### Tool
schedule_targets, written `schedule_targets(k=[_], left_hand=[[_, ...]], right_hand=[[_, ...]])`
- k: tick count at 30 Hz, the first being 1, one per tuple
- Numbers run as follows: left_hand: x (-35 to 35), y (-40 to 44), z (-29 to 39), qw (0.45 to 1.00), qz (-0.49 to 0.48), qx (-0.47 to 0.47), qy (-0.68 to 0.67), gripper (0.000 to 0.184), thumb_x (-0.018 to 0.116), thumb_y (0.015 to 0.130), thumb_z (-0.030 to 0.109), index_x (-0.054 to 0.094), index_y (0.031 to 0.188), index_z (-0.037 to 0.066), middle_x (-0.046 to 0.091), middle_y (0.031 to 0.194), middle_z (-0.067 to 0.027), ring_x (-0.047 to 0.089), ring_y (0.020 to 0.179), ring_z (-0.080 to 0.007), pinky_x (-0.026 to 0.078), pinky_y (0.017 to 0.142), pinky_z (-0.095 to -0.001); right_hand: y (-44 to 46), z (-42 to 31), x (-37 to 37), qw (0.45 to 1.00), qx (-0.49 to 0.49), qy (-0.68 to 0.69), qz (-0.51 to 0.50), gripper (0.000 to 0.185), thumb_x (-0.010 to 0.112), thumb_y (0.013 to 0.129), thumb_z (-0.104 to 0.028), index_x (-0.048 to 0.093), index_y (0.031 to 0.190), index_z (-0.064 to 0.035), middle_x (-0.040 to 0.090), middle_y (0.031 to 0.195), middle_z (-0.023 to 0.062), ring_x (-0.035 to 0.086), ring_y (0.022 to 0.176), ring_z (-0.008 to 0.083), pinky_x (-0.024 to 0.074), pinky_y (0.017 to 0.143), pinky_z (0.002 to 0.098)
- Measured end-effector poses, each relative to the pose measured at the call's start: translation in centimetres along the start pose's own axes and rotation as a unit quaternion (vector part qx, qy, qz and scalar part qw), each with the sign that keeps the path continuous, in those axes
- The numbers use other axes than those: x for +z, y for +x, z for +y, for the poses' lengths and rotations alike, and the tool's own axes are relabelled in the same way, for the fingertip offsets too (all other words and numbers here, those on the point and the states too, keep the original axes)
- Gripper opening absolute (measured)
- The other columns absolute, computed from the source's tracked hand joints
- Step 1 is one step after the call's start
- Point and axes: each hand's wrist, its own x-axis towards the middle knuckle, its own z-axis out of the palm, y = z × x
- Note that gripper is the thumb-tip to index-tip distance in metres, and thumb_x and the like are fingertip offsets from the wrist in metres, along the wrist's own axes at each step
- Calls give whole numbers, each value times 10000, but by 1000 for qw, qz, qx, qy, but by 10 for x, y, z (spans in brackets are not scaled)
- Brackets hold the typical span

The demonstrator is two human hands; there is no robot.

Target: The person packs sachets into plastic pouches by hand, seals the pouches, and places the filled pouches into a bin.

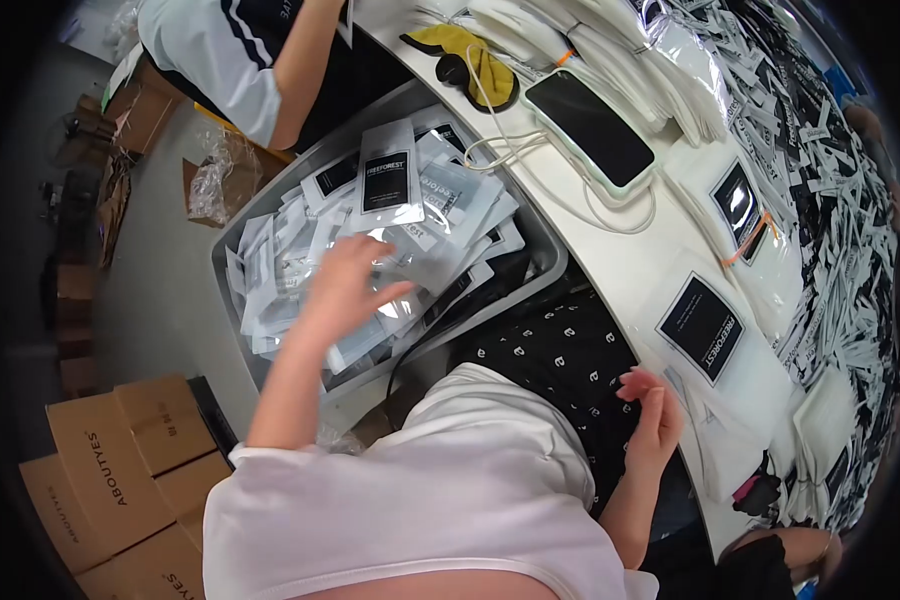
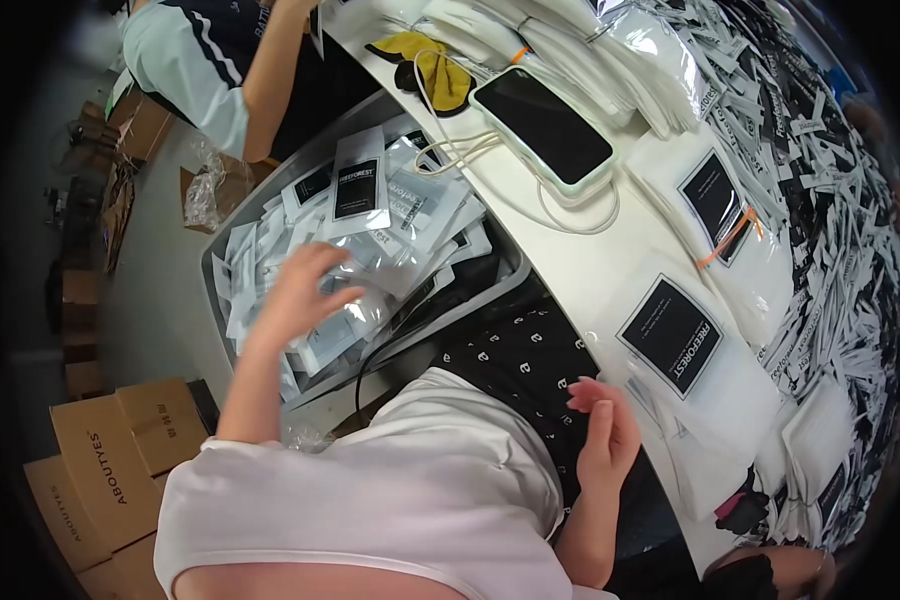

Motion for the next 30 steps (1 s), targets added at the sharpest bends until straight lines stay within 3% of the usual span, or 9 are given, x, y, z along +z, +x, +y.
schedule_targets(k=[2, 6, 9, 11, 14, 18, 21, 25, 30], left_hand=[[43, 1, 24, 999, -42, -5, 7, 458, 731, 674, 247, 569, 1067, 75, 525, 1047, -125, 496, 989, -292, 401, 790, -374], [87, 2, 55, 989, 96, 95, 64, 370, 672, 656, 157, 576, 1012, 135, 448, 1179, -126, 397, 1127, -309, 328, 885, -442], [96, 5, 25, 969, 8, 171, 181, 277, 579, 710, 131, 600, 986, 125, 430, 1229, -118, 374, 1174, -308, 310, 936, -468], [105, 23, -6, 973, 31, 100, 208, 238, 522, 734, 106, 612, 954, 106, 443, 1246, -127, 386, 1188, -310, 320, 946, -485], [96, 47, -47, 994, 52, -87, -44, 332, 510, 754, 30, 531, 1084, 52, 495, 1169, -171, 461, 1086, -368, 383, 902, -452], [102, 33, -50, 960, 162, 171, 152, 402, 585, 746, 52, 522, 1140, 99, 483, 1205, -144, 448, 1147, -313, 342, 968, -461], [117, 21, -21, 980, 31, 160, 117, 442, 567, 808, 181, 474, 1240, 183, 379, 1346, -86, 320, 1267, -292, 231, 1036, -476], [160, -3, -71, 960, -60, 141, 235, 499, 486, 870, 290, 330, 1344, 305, 242, 1437, -43, 191, 1327, -293, 143, 1054, -520], [144, -9, -60, 979, -33, 117, 167, 501, 550, 825, 215, 408, 1302, 278, 284, 1415, -62, 242, 1305, -307, 181, 1039, -520]], right_hand=[[-4, -3, 7, 999, 47, -2, -24, 187, 449, 899, -63, 583, 958, 53, 616, 852, 91, 566, 735, 128, 444, 673, 235], [-13, -1, 9, 989, 10, -127, -75, 115, 527, 835, 0, 611, 906, 30, 628, 837, 94, 589, 729, 126, 454, 658, 224], [-23, 8, 5, 994, 76, -74, -35, 131, 530, 848, -24, 614, 931, 32, 630, 845, 95, 593, 735, 121, 464, 662, 220], [-29, 19, 5, 992, 117, -42, 2, 141, 533, 854, -38, 616, 945, 31, 632, 850, 96, 595, 739, 119, 469, 666, 219], [-38, 29, 9, 991, 125, -39, 2, 150, 535, 860, -53, 616, 954, 31, 633, 849, 97, 596, 741, 121, 472, 669, 223], [-38, 28, 19, 988, 110, -96, -39, 149, 548, 847, -45, 619, 959, 23, 640, 849, 98, 607, 752, 128, 470, 675, 220], [-34, 21, 28, 987, 107, -106, -58, 144, 560, 839, -47, 619, 952, 18, 640, 850, 102, 609, 745, 143, 473, 680, 240], [-30, 21, 33, 981, 45, -159, -100, 134, 578, 814, -34, 620, 935, 7, 631, 835, 107, 608, 737, 202, 479, 665, 275], [39, 44, 76, 934, -207, -280, -79, 165, 604, 758, -37, 629, 921, -36, 624, 891, 75, 569, 821, 256, 447, 729, 343]])
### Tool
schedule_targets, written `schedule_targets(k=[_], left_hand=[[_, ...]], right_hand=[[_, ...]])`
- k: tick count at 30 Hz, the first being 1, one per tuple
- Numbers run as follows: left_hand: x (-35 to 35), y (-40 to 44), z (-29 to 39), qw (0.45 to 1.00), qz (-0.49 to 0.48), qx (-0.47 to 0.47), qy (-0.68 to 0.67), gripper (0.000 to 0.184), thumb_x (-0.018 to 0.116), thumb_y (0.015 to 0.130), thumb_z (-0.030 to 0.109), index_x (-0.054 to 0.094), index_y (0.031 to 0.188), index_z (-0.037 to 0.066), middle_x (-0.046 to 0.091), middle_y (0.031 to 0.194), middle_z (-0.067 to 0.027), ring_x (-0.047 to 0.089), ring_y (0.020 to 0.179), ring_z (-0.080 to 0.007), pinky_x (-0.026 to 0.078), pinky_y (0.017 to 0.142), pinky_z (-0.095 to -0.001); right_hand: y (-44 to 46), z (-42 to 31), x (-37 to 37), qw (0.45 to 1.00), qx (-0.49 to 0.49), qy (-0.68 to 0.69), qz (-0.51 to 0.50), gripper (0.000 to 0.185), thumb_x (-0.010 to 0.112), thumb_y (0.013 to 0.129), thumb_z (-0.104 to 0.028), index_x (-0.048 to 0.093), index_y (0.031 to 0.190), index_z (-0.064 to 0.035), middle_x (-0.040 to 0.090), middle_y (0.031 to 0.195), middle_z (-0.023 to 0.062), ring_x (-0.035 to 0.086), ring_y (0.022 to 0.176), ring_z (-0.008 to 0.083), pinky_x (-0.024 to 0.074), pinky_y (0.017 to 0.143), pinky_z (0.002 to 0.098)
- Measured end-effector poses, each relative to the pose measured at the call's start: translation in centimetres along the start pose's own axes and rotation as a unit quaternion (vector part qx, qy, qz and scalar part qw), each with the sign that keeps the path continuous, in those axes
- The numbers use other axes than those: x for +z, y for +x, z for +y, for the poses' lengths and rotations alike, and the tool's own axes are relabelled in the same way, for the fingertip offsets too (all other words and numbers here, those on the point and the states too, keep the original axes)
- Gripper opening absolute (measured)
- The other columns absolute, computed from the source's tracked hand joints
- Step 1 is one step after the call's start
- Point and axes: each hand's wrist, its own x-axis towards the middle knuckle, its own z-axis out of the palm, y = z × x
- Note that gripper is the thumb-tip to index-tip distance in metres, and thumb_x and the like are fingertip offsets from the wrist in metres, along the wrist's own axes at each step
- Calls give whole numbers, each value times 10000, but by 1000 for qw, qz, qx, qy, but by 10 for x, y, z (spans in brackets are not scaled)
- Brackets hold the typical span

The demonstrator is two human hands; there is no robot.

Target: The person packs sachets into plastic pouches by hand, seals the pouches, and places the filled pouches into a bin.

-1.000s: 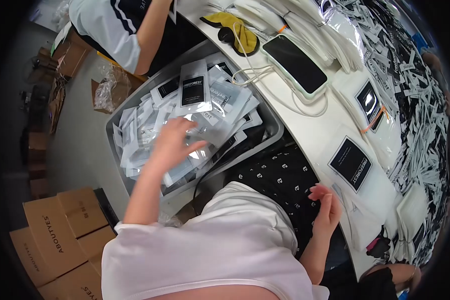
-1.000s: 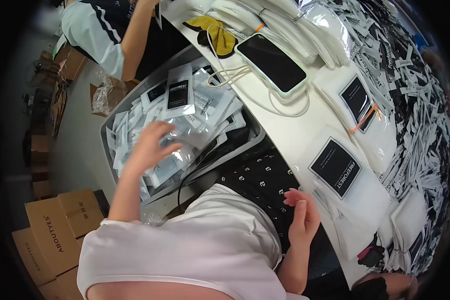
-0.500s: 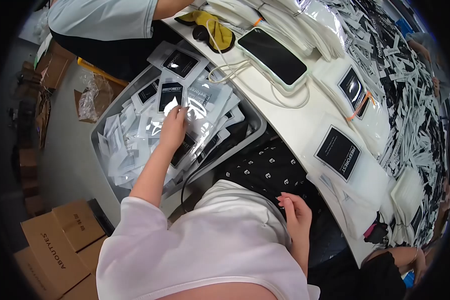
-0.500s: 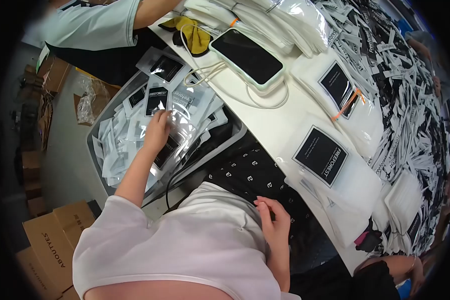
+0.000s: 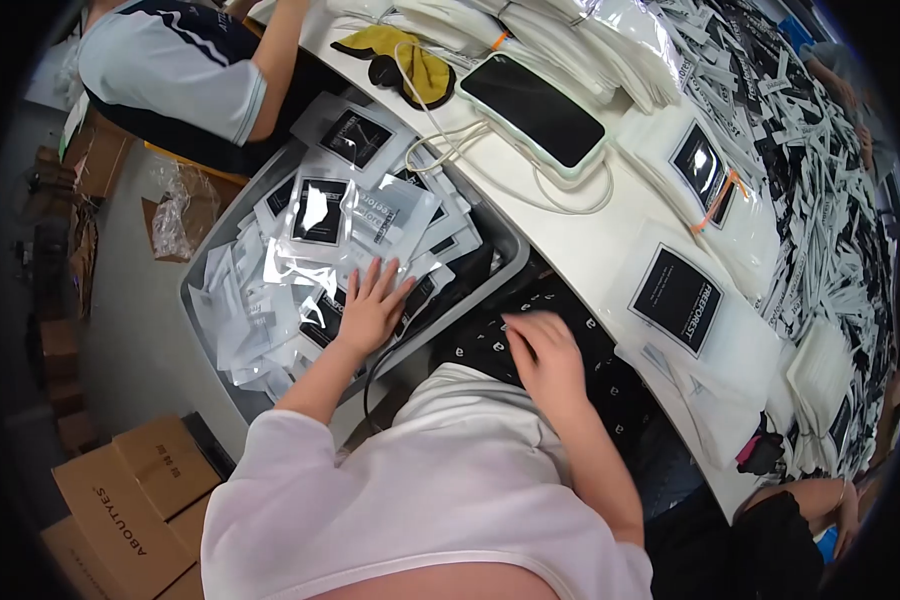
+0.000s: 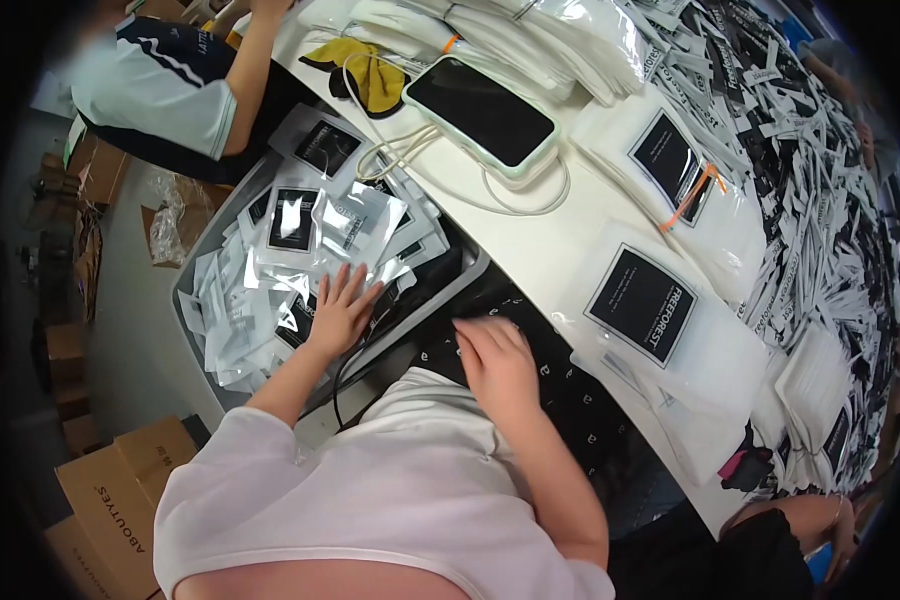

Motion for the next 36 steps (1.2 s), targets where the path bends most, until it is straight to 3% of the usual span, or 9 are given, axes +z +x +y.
schedule_targets(k=[4, 8, 9, 17, 20, 21, 24, 27, 36], left_hand=[[-24, 6, 3, 990, 133, -27, -39, 512, 604, 773, 167, 468, 1261, 247, 322, 1390, -95, 302, 1266, -342, 227, 1020, -510], [-37, 15, -18, 987, 132, -97, -3, 540, 601, 778, 348, 444, 1288, 265, 273, 1419, -91, 226, 1290, -380, 163, 1008, -580], [-30, 18, -27, 988, 94, -125, 7, 581, 568, 768, 473, 430, 1300, 287, 243, 1434, -88, 188, 1305, -382, 117, 988, -628], [-38, 41, -62, 981, 11, -192, -41, 618, 540, 729, 568, 437, 1286, 322, 296, 1409, -108, 209, 1301, -380, 143, 969, -648], [-55, 54, -80, 975, 33, -194, -107, 462, 552, 751, 500, 609, 1112, 217, 414, 1312, -103, 338, 1205, -352, 239, 962, -525], [-58, 59, -87, 975, 98, -174, -94, 408, 572, 751, 461, 651, 1027, 172, 447, 1273, -95, 366, 1165, -339, 266, 942, -473], [-49, 72, -114, 963, 177, -199, -31, 587, 602, 719, 496, 513, 1223, 208, 374, 1341, -114, 282, 1242, -359, 194, 992, -552], [-42, 75, -130, 948, 46, -309, -66, 892, 589, 635, 668, 250, 1381, 316, 140, 1461, -118, 94, 1320, -421, 65, 981, -662], [0, 75, -140, 948, -68, -310, -36, 768, 538, 731, 518, 183, 1390, 347, 171, 1443, -159, 144, 1302, -458, 139, 941, -694]], right_hand=[[49, 24, 56, 974, -35, -161, -153, 270, 646, 731, -156, 629, 986, -68, 594, 1021, 47, 459, 1053, 210, 333, 872, 357], [82, 36, 76, 922, 48, -108, -368, 318, 699, 687, -253, 657, 951, -83, 631, 945, 24, 474, 1024, 222, 319, 864, 399], [85, 35, 79, 925, 39, -107, -362, 282, 711, 673, -236, 665, 903, -79, 638, 869, 38, 508, 939, 226, 345, 821, 380], [81, 21, 52, 984, -117, 115, -76, 260, 600, 593, 84, 605, 840, 7, 636, 921, 54, 539, 855, 259, 449, 759, 328], [93, 1, 49, 977, -147, 155, -24, 220, 533, 586, 123, 539, 778, 16, 639, 916, 108, 562, 808, 280, 461, 739, 340], [96, -6, 47, 977, -146, 156, -6, 200, 520, 596, 125, 508, 762, 14, 638, 895, 134, 566, 795, 290, 464, 733, 338], [110, -36, 35, 982, -67, 179, 13, 109, 514, 655, 87, 474, 729, 18, 643, 893, 126, 567, 783, 268, 457, 740, 316], [126, -61, 18, 975, -124, 183, 23, 90, 512, 668, 64, 500, 751, 34, 638, 885, 156, 566, 754, 264, 459, 728, 322], [162, -143, -31, 935, -271, 227, 38, 185, 538, 792, -62, 542, 909, 82, 614, 902, 181, 587, 796, 235, 470, 724, 298]])
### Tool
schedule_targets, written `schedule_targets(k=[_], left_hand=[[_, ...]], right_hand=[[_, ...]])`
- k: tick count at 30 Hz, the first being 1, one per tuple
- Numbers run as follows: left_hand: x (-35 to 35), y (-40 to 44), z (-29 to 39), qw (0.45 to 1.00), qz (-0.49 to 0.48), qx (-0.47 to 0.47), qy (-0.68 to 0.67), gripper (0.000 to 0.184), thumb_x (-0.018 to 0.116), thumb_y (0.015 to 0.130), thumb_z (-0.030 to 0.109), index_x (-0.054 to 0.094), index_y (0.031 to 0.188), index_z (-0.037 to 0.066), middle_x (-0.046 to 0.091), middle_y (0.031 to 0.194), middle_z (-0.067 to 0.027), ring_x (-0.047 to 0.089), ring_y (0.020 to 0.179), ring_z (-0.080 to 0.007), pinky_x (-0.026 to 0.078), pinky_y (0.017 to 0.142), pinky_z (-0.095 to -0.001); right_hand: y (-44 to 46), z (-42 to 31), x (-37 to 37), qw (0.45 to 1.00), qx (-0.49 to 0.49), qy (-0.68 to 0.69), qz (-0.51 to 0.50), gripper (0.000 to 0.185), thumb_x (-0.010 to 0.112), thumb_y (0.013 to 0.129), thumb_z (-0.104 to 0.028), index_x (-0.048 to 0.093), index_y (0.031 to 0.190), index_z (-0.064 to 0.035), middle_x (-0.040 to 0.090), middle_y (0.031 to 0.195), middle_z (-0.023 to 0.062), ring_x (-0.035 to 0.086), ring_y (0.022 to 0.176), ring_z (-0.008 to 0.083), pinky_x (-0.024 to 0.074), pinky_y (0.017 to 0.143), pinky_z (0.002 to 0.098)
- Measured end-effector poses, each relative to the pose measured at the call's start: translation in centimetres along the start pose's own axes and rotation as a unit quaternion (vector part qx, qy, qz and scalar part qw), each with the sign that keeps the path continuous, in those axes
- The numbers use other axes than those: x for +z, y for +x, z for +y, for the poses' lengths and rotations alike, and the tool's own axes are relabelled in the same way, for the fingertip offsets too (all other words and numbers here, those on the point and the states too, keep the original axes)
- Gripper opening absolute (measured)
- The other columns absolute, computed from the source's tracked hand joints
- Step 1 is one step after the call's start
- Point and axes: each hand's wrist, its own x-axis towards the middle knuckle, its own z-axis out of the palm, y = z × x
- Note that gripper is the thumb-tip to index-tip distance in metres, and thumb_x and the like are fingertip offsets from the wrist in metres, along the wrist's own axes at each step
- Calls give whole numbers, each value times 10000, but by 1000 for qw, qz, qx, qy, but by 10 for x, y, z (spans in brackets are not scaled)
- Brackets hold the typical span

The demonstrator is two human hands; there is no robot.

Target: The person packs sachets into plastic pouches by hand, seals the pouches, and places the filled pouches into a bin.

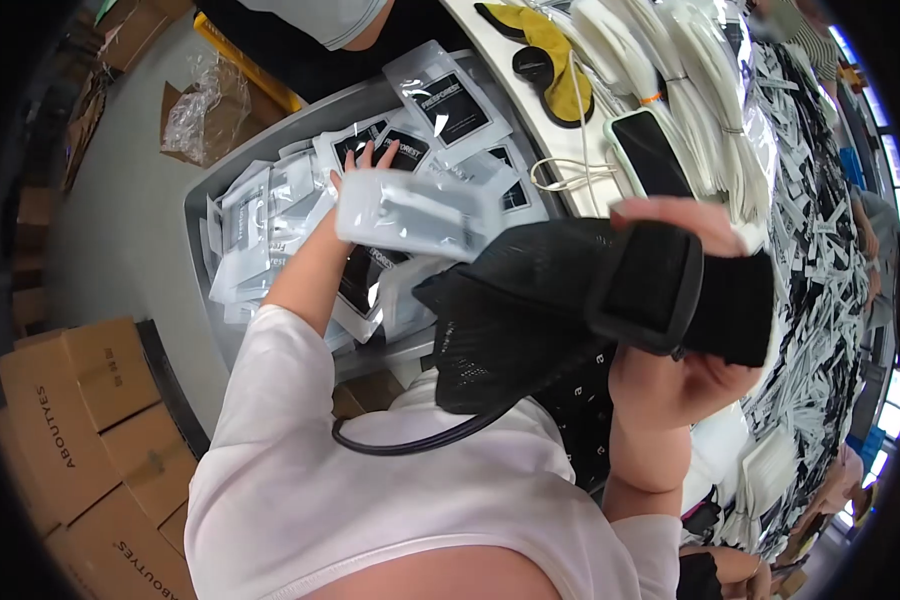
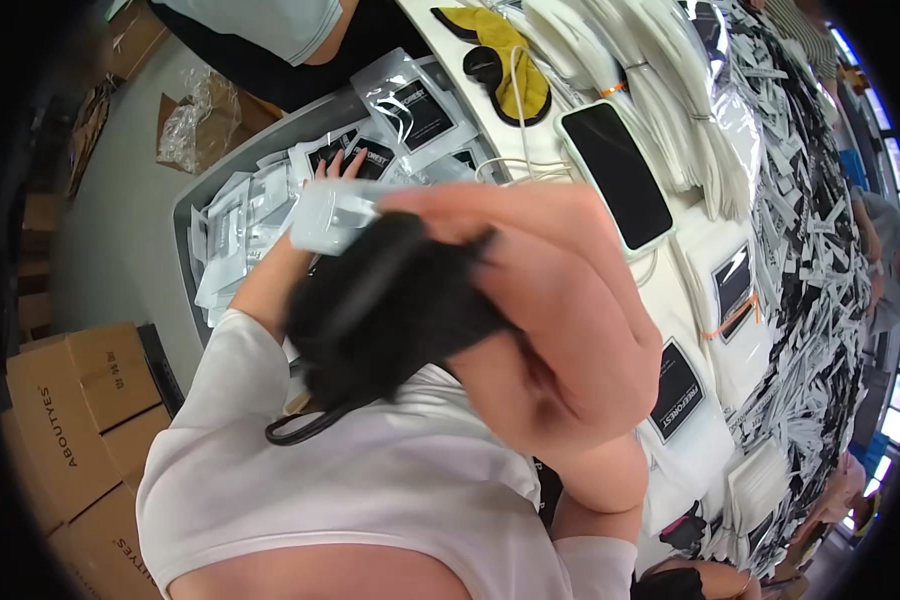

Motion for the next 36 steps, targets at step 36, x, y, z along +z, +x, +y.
schedule_targets(k=[36], left_hand=[[13, -171, 24, 928, -120, 331, -124, 514, 403, 874, 484, 361, 1343, 278, 271, 1425, -64, 157, 1341, -304, 49, 1053, -557]], right_hand=[[-145, 85, -17, 958, 242, -75, -137, 190, 624, 691, 54, 591, 875, 24, 604, 913, 143, 590, 826, 285, 468, 728, 308]])
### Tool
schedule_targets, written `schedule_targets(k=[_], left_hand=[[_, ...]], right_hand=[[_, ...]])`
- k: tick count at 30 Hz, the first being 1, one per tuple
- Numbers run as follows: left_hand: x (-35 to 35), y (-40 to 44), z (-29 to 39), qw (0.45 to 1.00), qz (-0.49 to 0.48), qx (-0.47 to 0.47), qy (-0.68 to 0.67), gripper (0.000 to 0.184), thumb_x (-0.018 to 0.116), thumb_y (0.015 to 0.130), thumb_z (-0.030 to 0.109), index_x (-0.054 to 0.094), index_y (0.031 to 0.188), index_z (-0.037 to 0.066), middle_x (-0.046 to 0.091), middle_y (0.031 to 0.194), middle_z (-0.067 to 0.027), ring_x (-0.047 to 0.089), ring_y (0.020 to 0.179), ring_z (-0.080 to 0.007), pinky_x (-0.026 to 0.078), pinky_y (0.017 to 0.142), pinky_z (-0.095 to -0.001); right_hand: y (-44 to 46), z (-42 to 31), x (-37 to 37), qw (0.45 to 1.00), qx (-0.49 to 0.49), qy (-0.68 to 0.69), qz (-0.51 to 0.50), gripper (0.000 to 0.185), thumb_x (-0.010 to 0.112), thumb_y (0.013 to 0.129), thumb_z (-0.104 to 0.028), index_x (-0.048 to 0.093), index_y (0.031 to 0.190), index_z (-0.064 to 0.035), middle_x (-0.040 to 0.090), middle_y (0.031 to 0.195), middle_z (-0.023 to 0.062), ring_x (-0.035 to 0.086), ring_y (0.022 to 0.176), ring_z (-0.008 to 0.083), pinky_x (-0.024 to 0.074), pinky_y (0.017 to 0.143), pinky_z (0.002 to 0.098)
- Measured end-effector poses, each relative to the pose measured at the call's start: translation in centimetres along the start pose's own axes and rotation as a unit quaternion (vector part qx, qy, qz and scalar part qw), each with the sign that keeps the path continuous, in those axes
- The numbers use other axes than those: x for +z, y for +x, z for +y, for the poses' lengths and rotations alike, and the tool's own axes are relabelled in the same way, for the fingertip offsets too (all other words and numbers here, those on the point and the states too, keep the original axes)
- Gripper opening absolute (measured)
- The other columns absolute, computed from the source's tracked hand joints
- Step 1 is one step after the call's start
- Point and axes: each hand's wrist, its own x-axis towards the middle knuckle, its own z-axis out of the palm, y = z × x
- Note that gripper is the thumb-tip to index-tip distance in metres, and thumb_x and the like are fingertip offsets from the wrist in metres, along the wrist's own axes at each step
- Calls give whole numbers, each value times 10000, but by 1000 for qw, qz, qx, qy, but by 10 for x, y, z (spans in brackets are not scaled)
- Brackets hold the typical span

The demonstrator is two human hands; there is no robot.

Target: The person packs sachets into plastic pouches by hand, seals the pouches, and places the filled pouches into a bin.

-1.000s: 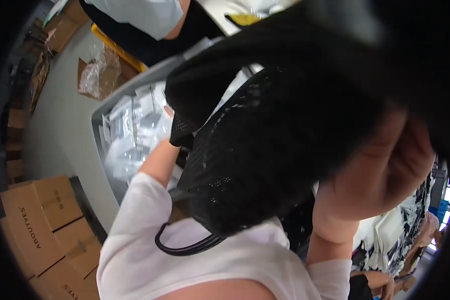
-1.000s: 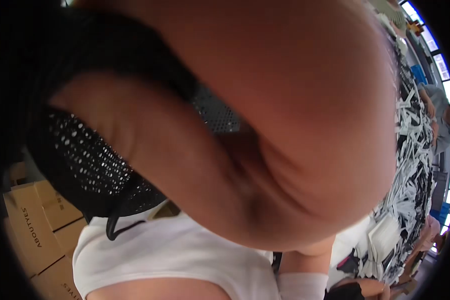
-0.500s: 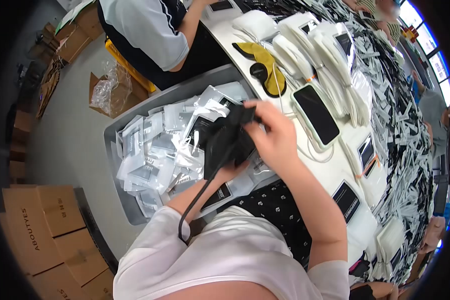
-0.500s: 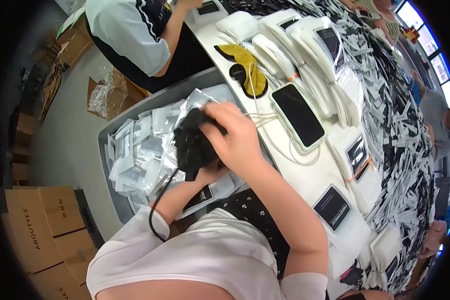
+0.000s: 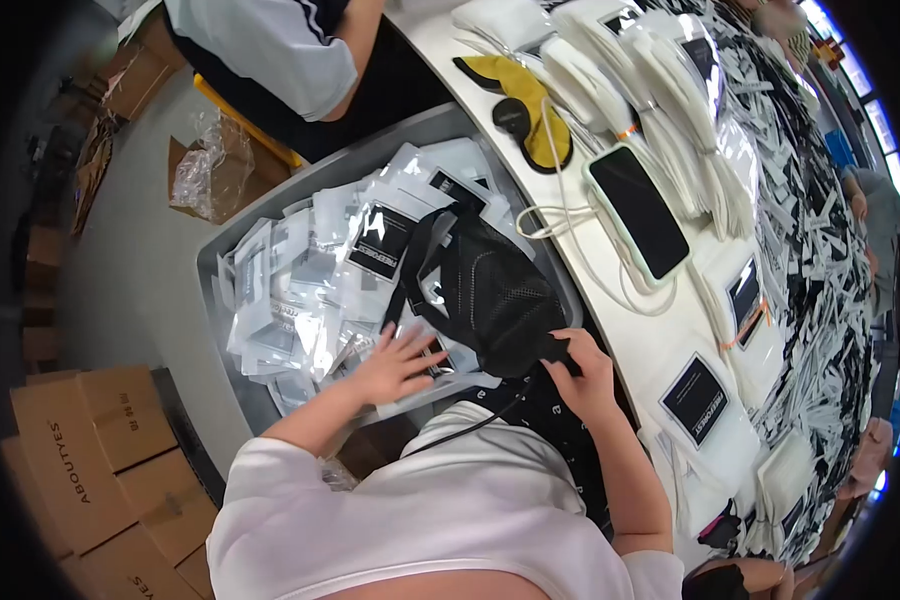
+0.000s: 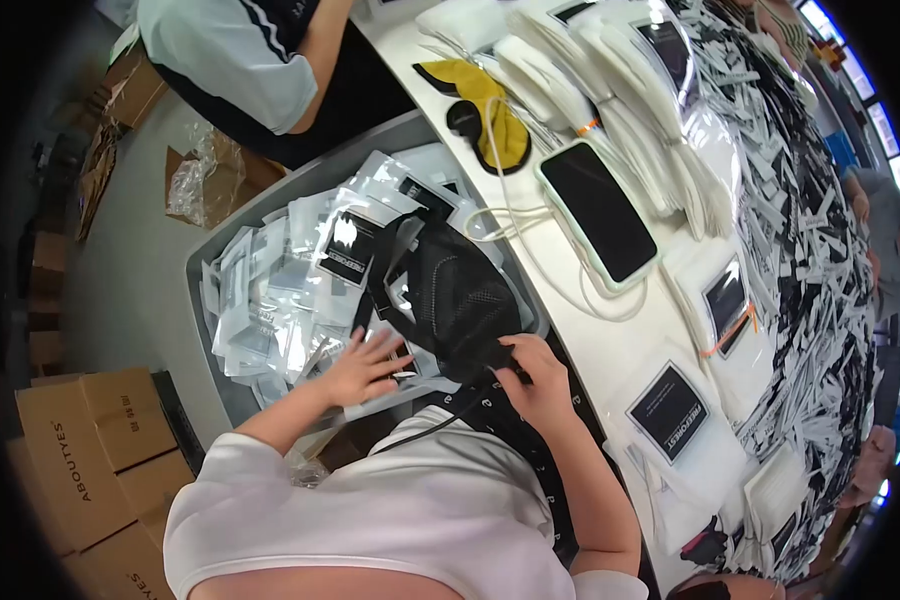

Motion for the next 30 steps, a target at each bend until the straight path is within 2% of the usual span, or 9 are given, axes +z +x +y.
schedule_targets(k=[2, 8, 12, 15, 18, 26, 28, 29, 30], left_hand=[[10, 6, -20, 993, -2, 14, 116, 510, 393, 854, 535, 362, 1329, 352, 284, 1420, -48, 147, 1337, -329, 56, 1055, -547], [37, 19, -25, 977, -39, -58, 203, 520, 438, 836, 518, 341, 1328, 382, 307, 1401, -42, 158, 1333, -316, 42, 1051, -560], [3, 9, -14, 985, 154, 36, -70, 248, 574, 812, 187, 620, 1041, 105, 586, 1069, -122, 543, 1021, -258, 378, 931, -414], [-32, 5, 27, 955, 195, -115, -192, 109, 562, 782, 43, 643, 847, 9, 624, 824, -116, 598, 745, -219, 471, 691, -306], [-41, 29, 54, 938, 265, -96, -202, 127, 541, 794, 25, 644, 866, 8, 612, 756, -104, 586, 693, -194, 449, 592, -274], [-61, 75, 106, 932, 309, 153, -109, 84, 564, 683, -29, 608, 730, 26, 601, 699, -95, 548, 600, -259, 424, 544, -335], [-69, 89, 136, 927, 297, 197, -119, 102, 569, 652, -22, 620, 724, 29, 597, 683, -93, 558, 607, -255, 435, 558, -327], [-72, 101, 155, 915, 288, 246, -136, 116, 572, 643, -17, 622, 737, 28, 592, 678, -85, 559, 607, -254, 438, 565, -326], [-74, 115, 177, 901, 283, 290, -152, 132, 575, 634, -13, 624, 750, 27, 588, 673, -77, 561, 607, -253, 441, 571, -325]], right_hand=[[-14, 13, 0, 996, 84, 12, 11, 196, 627, 684, 50, 586, 874, 26, 604, 938, 150, 584, 861, 299, 468, 739, 316], [-29, 60, 32, 998, 52, 27, 26, 138, 586, 696, 53, 594, 834, 45, 612, 1005, 120, 568, 937, 300, 456, 799, 330], [-32, 33, 35, 999, 37, 29, 15, 230, 599, 678, 30, 594, 908, 23, 604, 1019, 110, 558, 936, 296, 459, 801, 335], [-44, 21, 26, 998, 55, 12, -6, 258, 613, 677, 10, 606, 934, -12, 606, 1020, 80, 568, 932, 262, 478, 792, 326], [-56, 5, 11, 998, 52, 3, -19, 287, 620, 676, -1, 617, 956, -65, 609, 1027, 32, 578, 933, 227, 495, 780, 314], [-84, -48, -51, 971, -35, -224, -77, 372, 509, 806, -138, 506, 1147, 12, 544, 1147, 158, 536, 1052, 271, 433, 885, 357], [-89, -78, -112, 975, 41, -170, -138, 333, 495, 813, -132, 521, 1115, 6, 577, 1080, 162, 558, 1009, 280, 444, 864, 365], [-69, -98, -154, 936, 228, -157, -219, 283, 486, 806, -105, 539, 1073, -28, 602, 1002, 146, 582, 940, 284, 468, 807, 378], [-88, -80, -175, 949, 100, -300, -17, 220, 519, 816, -135, 572, 1019, -69, 614, 966, 85, 589, 910, 249, 482, 760, 371]])
